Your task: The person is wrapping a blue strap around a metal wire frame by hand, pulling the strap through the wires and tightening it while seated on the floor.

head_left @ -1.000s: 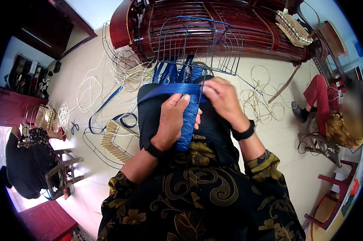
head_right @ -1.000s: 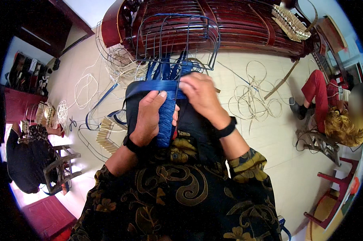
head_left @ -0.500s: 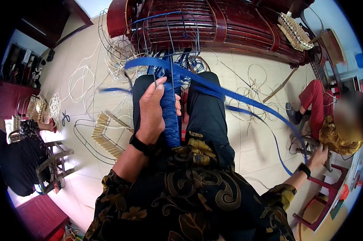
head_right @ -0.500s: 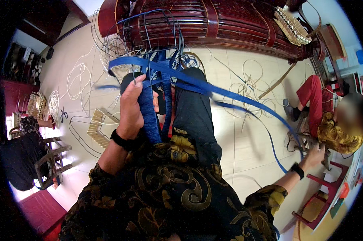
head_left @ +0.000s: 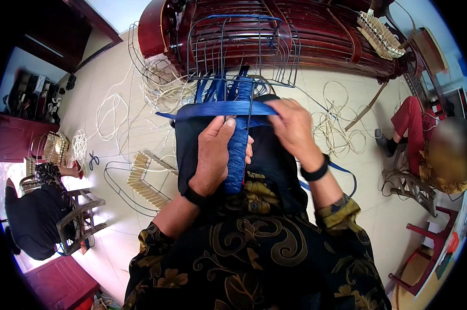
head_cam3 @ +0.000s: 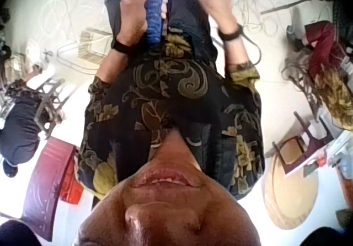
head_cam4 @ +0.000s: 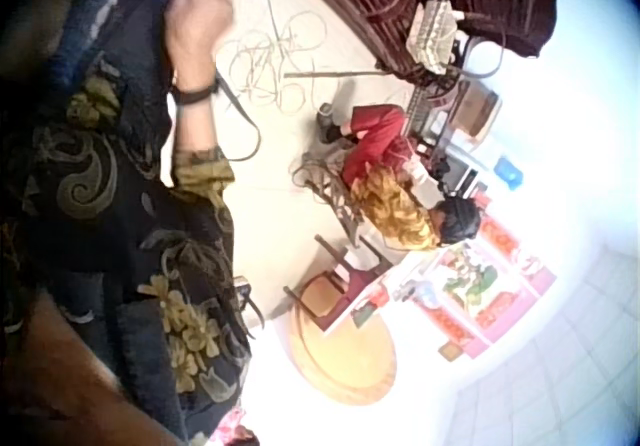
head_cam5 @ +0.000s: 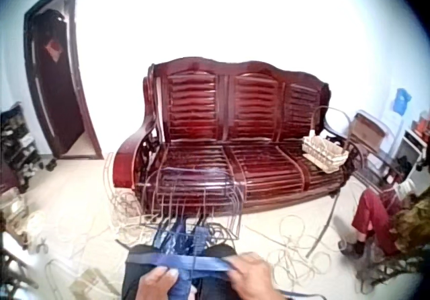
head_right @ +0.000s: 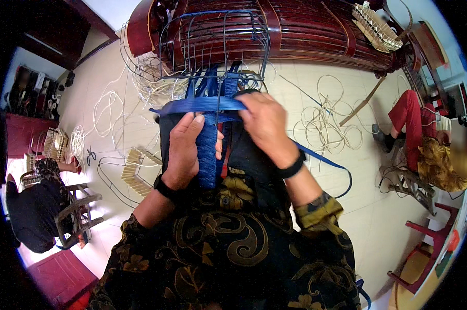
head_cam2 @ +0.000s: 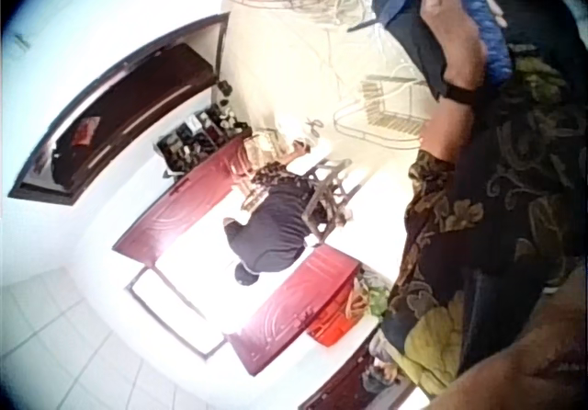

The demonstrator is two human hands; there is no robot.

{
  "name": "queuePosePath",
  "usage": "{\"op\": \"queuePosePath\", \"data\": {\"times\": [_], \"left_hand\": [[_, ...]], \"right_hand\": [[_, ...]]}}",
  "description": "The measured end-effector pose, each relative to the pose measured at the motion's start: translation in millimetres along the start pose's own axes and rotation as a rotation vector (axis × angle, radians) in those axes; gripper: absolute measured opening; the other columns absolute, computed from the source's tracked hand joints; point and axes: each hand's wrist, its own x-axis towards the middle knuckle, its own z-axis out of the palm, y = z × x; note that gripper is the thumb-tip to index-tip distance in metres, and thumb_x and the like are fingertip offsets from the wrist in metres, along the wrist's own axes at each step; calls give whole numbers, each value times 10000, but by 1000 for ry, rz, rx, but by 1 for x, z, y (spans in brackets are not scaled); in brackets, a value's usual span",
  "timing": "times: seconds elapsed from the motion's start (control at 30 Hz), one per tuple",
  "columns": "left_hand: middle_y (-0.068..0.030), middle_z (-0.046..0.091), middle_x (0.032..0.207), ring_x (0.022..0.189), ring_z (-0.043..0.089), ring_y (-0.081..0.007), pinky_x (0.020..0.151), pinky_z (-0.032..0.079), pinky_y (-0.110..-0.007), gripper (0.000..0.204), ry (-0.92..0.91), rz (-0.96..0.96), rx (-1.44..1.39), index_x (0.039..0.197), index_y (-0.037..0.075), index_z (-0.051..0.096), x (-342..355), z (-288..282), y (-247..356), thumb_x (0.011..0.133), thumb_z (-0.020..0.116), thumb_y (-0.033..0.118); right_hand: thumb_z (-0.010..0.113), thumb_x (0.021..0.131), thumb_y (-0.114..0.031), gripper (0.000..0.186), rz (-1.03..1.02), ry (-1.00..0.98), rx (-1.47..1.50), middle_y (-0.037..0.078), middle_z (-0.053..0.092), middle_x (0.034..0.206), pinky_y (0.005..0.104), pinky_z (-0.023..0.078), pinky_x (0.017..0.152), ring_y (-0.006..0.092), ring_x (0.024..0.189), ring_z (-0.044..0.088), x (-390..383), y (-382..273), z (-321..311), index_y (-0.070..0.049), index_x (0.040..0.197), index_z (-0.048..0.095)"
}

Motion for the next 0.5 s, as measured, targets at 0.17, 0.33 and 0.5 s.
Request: {"op": "queuePosePath", "data": {"times": [0.17, 0.33, 0.5], "left_hand": [[-169, 633, 776, 557, 622, -213, 503, 538, -331, 234, 102, -71, -72, 1116, -18, 538, 8, -18, 4, 1033, 415, 162], [-168, 633, 804, 588, 627, -206, 519, 538, -322, 380, 112, 30, -90, 1367, -8, 435, 17, -29, 2, 1041, 412, 186], [-157, 637, 819, 599, 620, -194, 523, 543, -323, 389, 97, 43, -59, 1380, 6, 411, 19, -25, -1, 1044, 398, 201]], "right_hand": [[583, 870, -162, 251, 551, 148, -231, 150, 692, 1015, 389, 529, 775, 323, 889, 661, -126, 136, -137, -61, 1067, 702], [612, 893, -338, 401, 1078, -52, -1295, 215, 681, 1102, 454, 531, 805, 376, 914, 661, -271, 205, -335, -24, 1129, 694], [615, 891, -223, 448, 1078, 342, -1090, 210, 656, 1200, 424, 482, 944, 368, 1094, 626, -234, 160, -317, -4, 1282, 596]]}}
